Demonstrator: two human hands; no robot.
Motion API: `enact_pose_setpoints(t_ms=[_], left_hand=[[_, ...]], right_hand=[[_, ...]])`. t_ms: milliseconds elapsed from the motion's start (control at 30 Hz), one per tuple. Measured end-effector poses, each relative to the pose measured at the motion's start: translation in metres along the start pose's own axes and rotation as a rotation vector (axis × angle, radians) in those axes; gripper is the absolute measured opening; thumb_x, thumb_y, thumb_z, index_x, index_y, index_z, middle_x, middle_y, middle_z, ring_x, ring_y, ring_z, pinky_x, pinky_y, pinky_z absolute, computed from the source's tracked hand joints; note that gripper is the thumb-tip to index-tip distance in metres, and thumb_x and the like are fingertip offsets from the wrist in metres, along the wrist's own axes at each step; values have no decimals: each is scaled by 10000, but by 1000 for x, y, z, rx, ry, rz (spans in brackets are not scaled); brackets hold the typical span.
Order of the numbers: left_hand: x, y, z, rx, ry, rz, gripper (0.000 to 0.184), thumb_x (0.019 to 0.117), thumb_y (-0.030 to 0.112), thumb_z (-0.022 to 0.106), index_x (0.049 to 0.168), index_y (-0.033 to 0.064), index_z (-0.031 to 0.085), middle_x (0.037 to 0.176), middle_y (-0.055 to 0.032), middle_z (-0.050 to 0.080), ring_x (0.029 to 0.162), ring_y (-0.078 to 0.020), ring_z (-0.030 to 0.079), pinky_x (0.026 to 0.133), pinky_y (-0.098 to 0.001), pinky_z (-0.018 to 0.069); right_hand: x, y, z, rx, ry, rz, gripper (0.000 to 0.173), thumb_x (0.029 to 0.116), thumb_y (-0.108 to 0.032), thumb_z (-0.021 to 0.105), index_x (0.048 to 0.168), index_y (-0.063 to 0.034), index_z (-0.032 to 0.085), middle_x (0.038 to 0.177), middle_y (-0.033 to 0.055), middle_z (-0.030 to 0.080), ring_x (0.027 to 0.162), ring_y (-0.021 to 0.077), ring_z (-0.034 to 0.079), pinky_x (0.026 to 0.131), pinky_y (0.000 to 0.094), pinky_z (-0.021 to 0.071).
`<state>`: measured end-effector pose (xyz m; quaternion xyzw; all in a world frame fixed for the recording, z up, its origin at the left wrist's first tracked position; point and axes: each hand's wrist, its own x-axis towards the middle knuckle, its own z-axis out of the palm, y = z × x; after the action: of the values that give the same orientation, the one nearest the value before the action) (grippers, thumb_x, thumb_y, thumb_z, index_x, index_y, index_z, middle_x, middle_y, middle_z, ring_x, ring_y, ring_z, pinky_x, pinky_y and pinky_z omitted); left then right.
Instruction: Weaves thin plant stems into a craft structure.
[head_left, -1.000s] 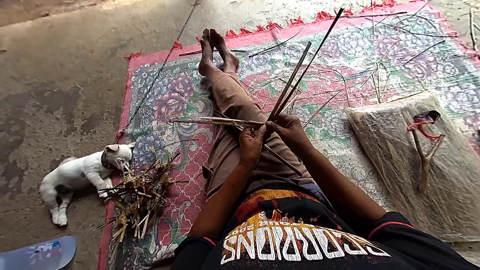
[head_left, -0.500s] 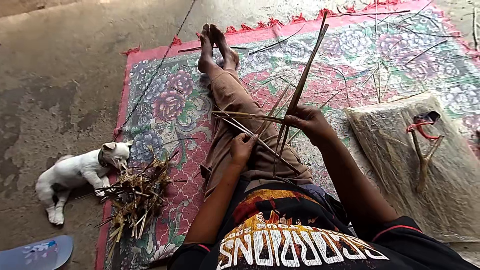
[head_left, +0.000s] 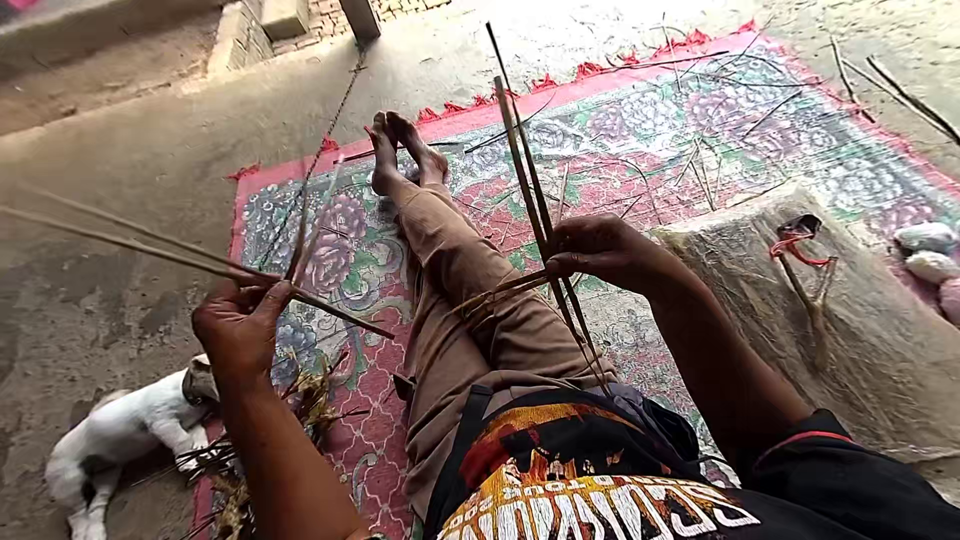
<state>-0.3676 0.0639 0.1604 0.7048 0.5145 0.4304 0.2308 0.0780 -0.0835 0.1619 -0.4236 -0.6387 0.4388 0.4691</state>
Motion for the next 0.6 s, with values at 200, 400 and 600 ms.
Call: enact_pose_setpoints(t_ms=[200, 400, 600], left_hand=[[0, 92, 86, 65, -558, 488, 125, 944, 141, 675, 972, 34, 733, 909, -81, 723, 815, -170, 691, 793, -427, 569], [-10, 111, 152, -279, -927, 506, 71, 923, 62, 687, 955, 23, 736, 849, 1, 709, 767, -8, 644, 740, -204, 546], [-41, 92, 168, -340, -951, 230, 231, 838, -8, 767, 972, 33, 583, 762, -52, 635, 625, -111, 608, 576, -266, 534]], right_hand=[[23, -7, 21, -32, -199, 17, 66, 938, -35, 670, 980, 14, 657, 796, 11, 670, 691, 26, 630, 661, 188, 551], [30, 17, 30, -55, -256, 100, 61, 927, -38, 681, 947, 20, 681, 759, 30, 673, 661, 48, 631, 644, 226, 550], [15, 45, 49, 175, -114, 257, 43, 926, -20, 704, 930, 22, 695, 764, 36, 697, 668, 64, 656, 665, 243, 584]])
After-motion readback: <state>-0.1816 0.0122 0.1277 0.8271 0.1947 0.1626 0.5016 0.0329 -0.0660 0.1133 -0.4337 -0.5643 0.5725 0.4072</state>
